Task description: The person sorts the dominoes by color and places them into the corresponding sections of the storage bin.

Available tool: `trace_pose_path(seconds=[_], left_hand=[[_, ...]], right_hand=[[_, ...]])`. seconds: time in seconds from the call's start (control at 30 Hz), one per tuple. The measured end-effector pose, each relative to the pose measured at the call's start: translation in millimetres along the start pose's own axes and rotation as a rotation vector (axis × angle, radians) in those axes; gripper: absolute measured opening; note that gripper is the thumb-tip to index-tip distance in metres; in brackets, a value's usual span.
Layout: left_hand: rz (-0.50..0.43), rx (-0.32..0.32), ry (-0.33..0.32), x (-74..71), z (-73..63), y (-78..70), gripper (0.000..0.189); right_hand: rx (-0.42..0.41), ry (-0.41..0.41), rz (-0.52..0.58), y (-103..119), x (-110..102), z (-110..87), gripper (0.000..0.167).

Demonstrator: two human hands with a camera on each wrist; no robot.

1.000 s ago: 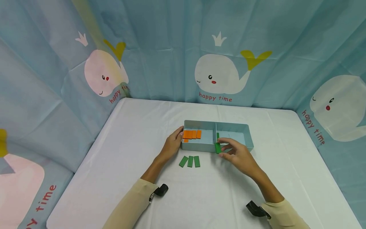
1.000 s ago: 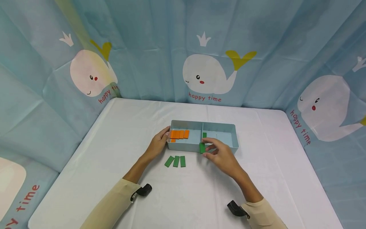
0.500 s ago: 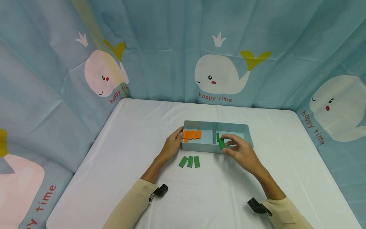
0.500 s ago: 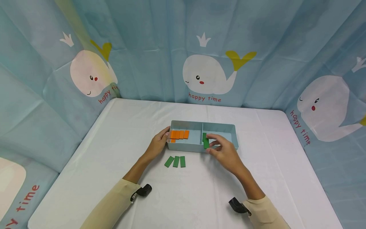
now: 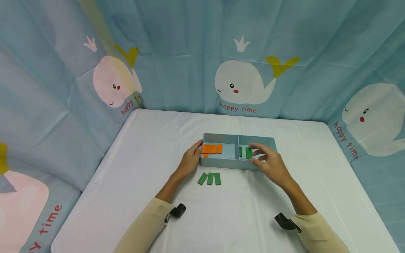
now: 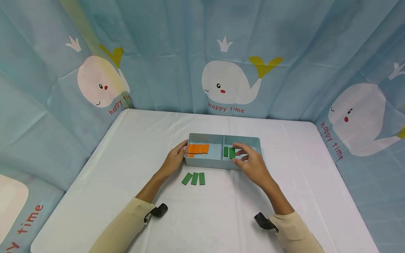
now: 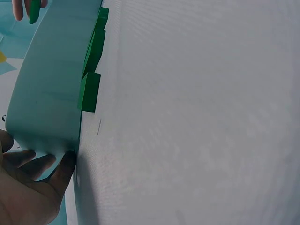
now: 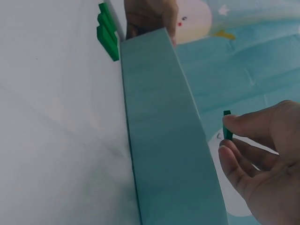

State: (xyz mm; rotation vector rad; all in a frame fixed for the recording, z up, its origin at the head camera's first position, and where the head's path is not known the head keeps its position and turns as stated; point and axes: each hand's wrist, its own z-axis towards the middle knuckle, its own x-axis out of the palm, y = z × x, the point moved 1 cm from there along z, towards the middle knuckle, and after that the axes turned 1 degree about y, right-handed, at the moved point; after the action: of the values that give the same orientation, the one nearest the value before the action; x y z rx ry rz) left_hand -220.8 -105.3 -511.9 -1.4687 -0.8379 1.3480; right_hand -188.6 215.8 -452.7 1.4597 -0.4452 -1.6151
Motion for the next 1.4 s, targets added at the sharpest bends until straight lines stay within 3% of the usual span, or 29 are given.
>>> trace_pose_path(seconds=[0.77, 1.4], left_hand=[[0.006, -0.008, -0.004, 0.4, -0.5, 0.7, 0.057], [0.007, -0.001, -0.011, 1.0, -0.4, -1.6, 0.055]], right_hand=[[0.017, 0.020, -0.044, -14.3, -3.5, 20.4, 0.058], [0.142, 0.111, -0.025, -25.2, -2.5, 35.9, 0.060]])
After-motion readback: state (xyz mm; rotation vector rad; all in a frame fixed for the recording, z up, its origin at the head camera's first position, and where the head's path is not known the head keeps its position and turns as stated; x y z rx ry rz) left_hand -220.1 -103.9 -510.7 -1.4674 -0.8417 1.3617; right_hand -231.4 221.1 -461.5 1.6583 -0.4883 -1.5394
